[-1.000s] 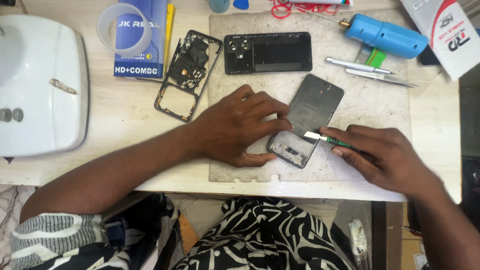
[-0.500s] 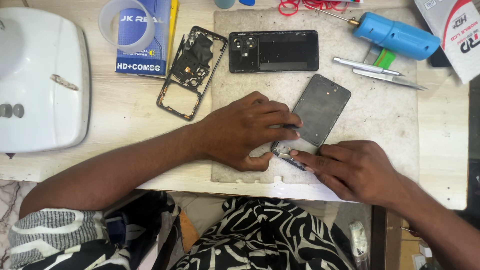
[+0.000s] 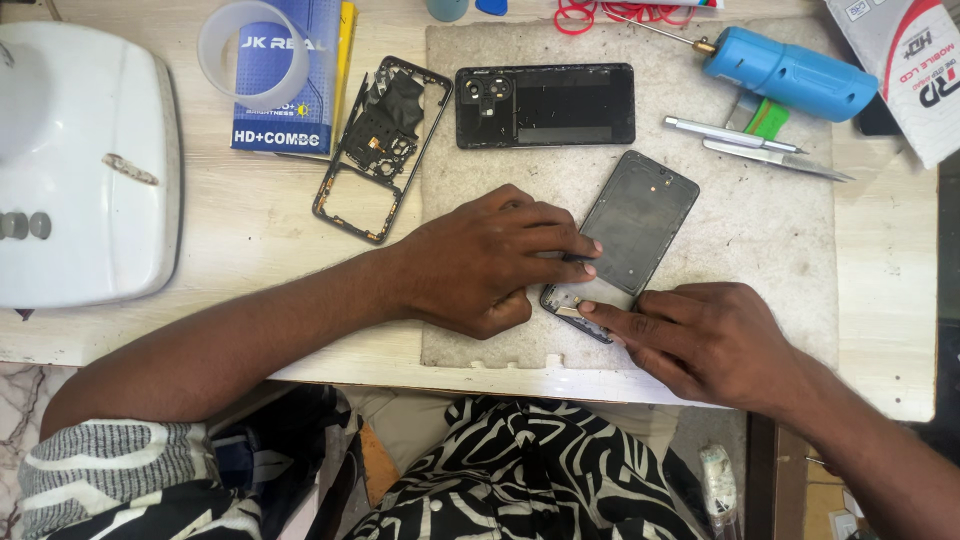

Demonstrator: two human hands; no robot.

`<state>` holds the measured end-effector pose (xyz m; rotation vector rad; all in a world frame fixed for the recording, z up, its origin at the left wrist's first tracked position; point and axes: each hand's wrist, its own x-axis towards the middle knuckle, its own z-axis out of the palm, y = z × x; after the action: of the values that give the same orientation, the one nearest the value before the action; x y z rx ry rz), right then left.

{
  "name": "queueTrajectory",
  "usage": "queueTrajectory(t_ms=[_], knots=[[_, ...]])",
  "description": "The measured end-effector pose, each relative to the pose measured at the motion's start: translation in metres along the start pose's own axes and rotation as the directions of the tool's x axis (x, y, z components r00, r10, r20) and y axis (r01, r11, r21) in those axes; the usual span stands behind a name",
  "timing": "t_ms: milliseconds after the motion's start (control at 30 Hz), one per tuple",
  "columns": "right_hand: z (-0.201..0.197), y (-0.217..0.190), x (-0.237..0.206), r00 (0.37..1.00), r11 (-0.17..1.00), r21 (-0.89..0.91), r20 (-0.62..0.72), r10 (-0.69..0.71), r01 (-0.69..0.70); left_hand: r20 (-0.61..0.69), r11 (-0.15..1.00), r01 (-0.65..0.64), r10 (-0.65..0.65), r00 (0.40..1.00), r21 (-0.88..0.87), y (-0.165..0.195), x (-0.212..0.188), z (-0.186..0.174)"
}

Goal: The person works at a repair bench on a disassembled smartphone, prying and scraping the old adhesive residue from the phone's back frame with a pry tool, then pressing the frame together and applying adhesive tape from a roll onto the phone frame. Other phone parts and repair tools lie on the work mat.

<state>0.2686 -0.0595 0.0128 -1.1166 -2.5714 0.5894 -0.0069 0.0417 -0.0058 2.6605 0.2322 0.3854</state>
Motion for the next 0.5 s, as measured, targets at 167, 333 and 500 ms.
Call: queueTrajectory(t_ms=[167, 333, 500], knots=[[-0.002, -0.001, 0.002, 1.0, 1.0, 0.0, 0.02, 0.016, -0.016, 0.005, 1.0, -0.005, 0.005, 1.0, 0.014, 0.001, 0.001, -0.005], [-0.004, -0.011, 0.007, 1.0, 0.997, -0.07, 0.018, 0.017, -0.016, -0.014, 1.0, -0.014, 0.014, 1.0, -0.012, 0.007, 0.001, -0.007], [-0.002, -0.028, 0.009, 0.999, 0.984, -0.172, 0.018, 0.047, -0.043, -0.094, 1.0, 0.008, -0.006, 0.996, 0.027, 0.014, 0.007, 0.006]])
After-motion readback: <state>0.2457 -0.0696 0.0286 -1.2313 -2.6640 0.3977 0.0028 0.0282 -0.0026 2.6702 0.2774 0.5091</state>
